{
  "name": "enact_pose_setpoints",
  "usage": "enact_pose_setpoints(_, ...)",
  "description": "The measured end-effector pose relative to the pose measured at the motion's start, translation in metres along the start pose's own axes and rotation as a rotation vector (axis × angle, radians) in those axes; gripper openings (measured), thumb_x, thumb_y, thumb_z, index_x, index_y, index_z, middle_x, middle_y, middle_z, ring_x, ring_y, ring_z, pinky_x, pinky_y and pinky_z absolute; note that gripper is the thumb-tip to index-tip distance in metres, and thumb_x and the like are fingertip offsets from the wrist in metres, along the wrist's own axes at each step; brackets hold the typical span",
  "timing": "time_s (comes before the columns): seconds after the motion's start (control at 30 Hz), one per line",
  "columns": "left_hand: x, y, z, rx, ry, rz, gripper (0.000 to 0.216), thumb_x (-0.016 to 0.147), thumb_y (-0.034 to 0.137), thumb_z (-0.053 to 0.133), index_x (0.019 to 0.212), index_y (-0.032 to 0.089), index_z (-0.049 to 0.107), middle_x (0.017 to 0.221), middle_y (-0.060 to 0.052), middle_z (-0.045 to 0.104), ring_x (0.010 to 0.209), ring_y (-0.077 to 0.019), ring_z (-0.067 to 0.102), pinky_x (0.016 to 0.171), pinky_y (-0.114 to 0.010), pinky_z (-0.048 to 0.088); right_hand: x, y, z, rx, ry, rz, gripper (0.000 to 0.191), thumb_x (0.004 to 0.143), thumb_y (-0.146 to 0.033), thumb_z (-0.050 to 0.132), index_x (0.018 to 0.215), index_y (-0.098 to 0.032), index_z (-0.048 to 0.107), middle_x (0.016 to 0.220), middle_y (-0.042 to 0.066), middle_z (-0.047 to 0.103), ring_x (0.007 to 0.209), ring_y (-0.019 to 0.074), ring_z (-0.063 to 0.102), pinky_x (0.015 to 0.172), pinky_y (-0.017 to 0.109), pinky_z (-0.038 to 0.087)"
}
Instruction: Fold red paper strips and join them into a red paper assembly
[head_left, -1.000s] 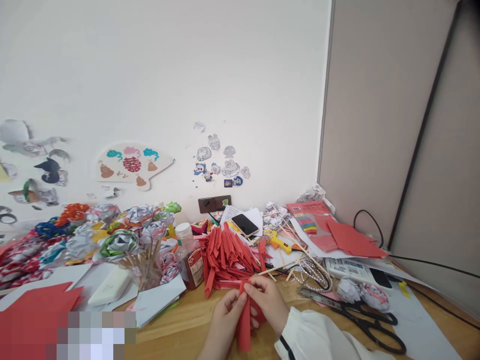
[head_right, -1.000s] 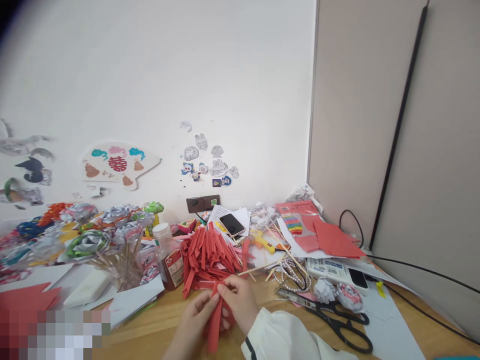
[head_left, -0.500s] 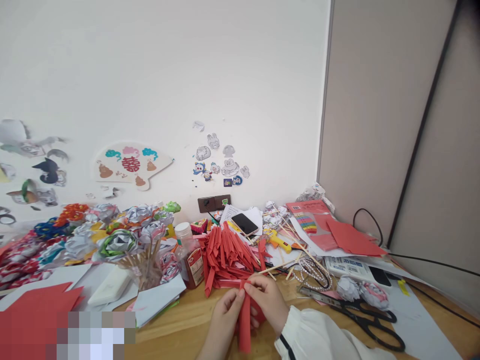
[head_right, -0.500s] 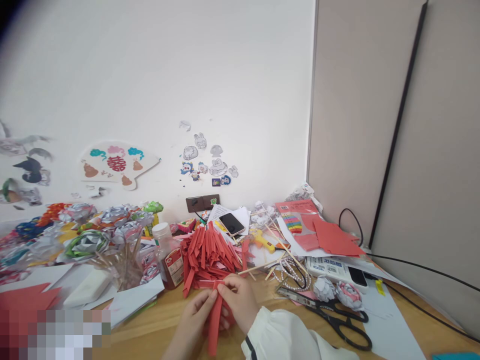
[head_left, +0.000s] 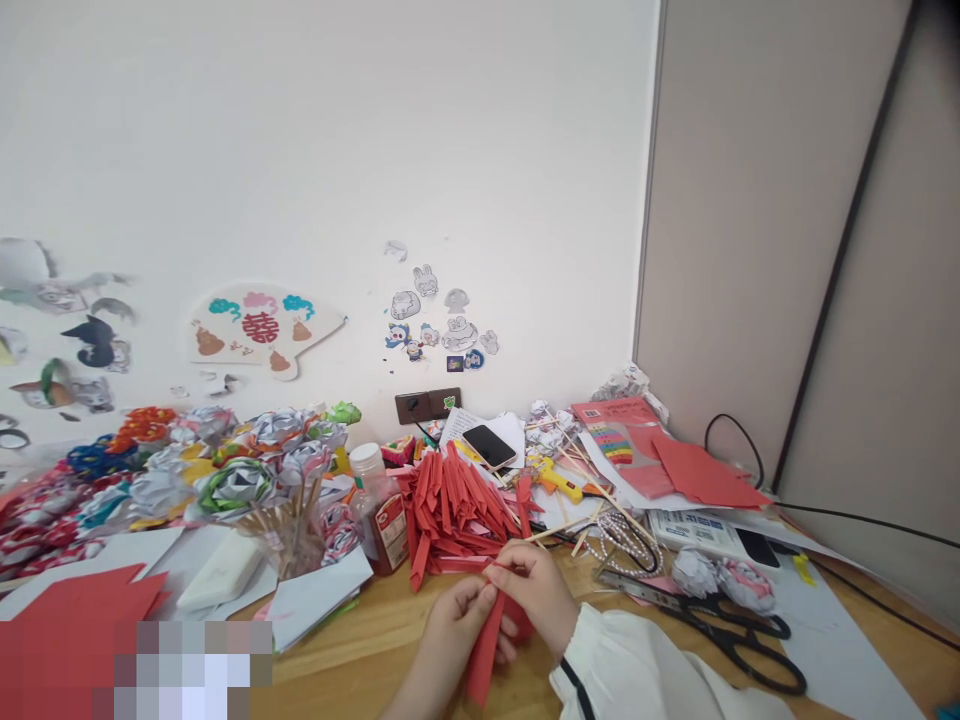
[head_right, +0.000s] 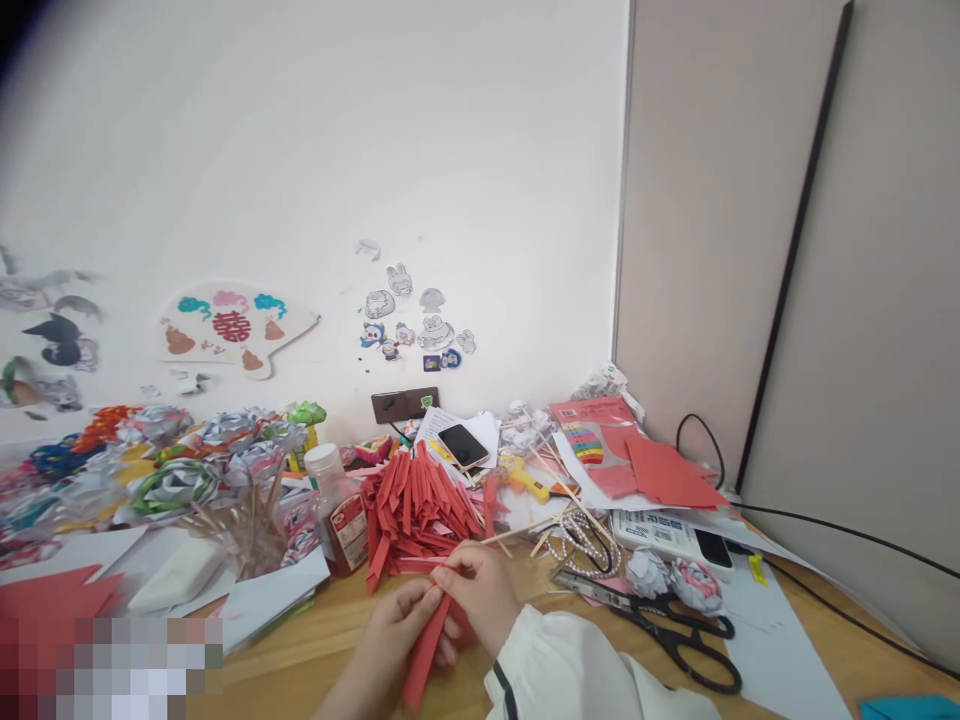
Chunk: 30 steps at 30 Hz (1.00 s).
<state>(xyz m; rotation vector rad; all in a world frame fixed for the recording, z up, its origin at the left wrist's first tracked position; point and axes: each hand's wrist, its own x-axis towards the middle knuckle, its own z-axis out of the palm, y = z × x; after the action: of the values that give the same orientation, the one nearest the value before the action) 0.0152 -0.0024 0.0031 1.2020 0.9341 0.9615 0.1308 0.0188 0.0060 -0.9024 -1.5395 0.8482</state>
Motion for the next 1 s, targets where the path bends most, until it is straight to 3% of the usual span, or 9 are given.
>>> enact_pose_setpoints(0.6, 0.005, -0.006, -0.004, 0.139, 0.054, -0.013, 0.033, 0.063, 0.050, 0.043, 0.055, 0.018, 0.036, 0.029, 0.004, 0.051, 0.021, -0.0091, 0.041, 0.025, -0.015, 0.024, 0.016, 0.010, -0.029, 0.214, 0.161, 0.151, 0.026, 0.066, -0.037, 0.049, 0.058, -0.013, 0.050, 0.054, -0.001, 0.046, 0.052, 0.0097, 0.041, 0.051, 0.021, 0.033)
enact_pose_setpoints(0.73, 0.004, -0.003, -0.009, 0.232, 0.169, 0.028, 0.035, 0.065, 0.052, 0.036, 0.056, 0.019, 0.038, 0.028, 0.007, 0.044, 0.020, -0.0083, 0.036, 0.025, -0.017, 0.021, 0.020, 0.014, -0.039, 0.239, 0.270, 0.177, 0.027, 0.067, -0.039, 0.047, 0.055, -0.014, 0.046, 0.048, -0.004, 0.040, 0.045, 0.0081, 0.035, 0.044, 0.020, 0.028)
enact_pose_setpoints(0.8, 0.001, 0.003, -0.009, 0.316, 0.282, 0.151, 0.033, 0.068, 0.048, 0.036, 0.054, 0.018, 0.039, 0.031, 0.007, 0.042, 0.025, -0.0080, 0.036, 0.029, -0.017, 0.025, 0.020, 0.014, -0.040, 0.216, 0.307, 0.175, 0.028, 0.067, -0.039, 0.047, 0.052, -0.015, 0.043, 0.045, -0.005, 0.037, 0.042, 0.0077, 0.033, 0.042, 0.020, 0.026)
enact_pose_setpoints(0.87, -0.003, 0.009, -0.007, 0.436, 0.337, 0.329, 0.026, 0.069, 0.041, 0.041, 0.061, 0.017, 0.048, 0.052, 0.001, 0.054, 0.048, -0.0114, 0.049, 0.045, -0.020, 0.036, 0.019, 0.012, -0.037, 0.160, 0.321, 0.152, 0.029, 0.066, -0.039, 0.048, 0.050, -0.015, 0.043, 0.045, -0.005, 0.037, 0.043, 0.0081, 0.033, 0.043, 0.020, 0.027)
enact_pose_setpoints(0.93, -0.008, 0.012, -0.003, 0.539, 0.317, 0.359, 0.026, 0.066, 0.038, 0.046, 0.081, 0.018, 0.052, 0.073, -0.004, 0.058, 0.064, -0.0158, 0.052, 0.057, -0.023, 0.039, 0.016, 0.009, -0.030, 0.083, 0.321, 0.116, 0.028, 0.065, -0.039, 0.049, 0.050, -0.015, 0.044, 0.046, -0.004, 0.039, 0.046, 0.0089, 0.035, 0.046, 0.021, 0.028)
enact_pose_setpoints(1.0, -0.010, 0.009, 0.000, 0.619, 0.256, 0.361, 0.031, 0.062, 0.035, 0.053, 0.088, 0.019, 0.053, 0.084, -0.006, 0.058, 0.075, -0.0187, 0.051, 0.067, -0.026, 0.038, 0.012, 0.007, -0.022, 0.032, 0.306, 0.093, 0.027, 0.065, -0.040, 0.049, 0.053, -0.015, 0.047, 0.048, -0.003, 0.042, 0.048, 0.0096, 0.038, 0.047, 0.021, 0.030)
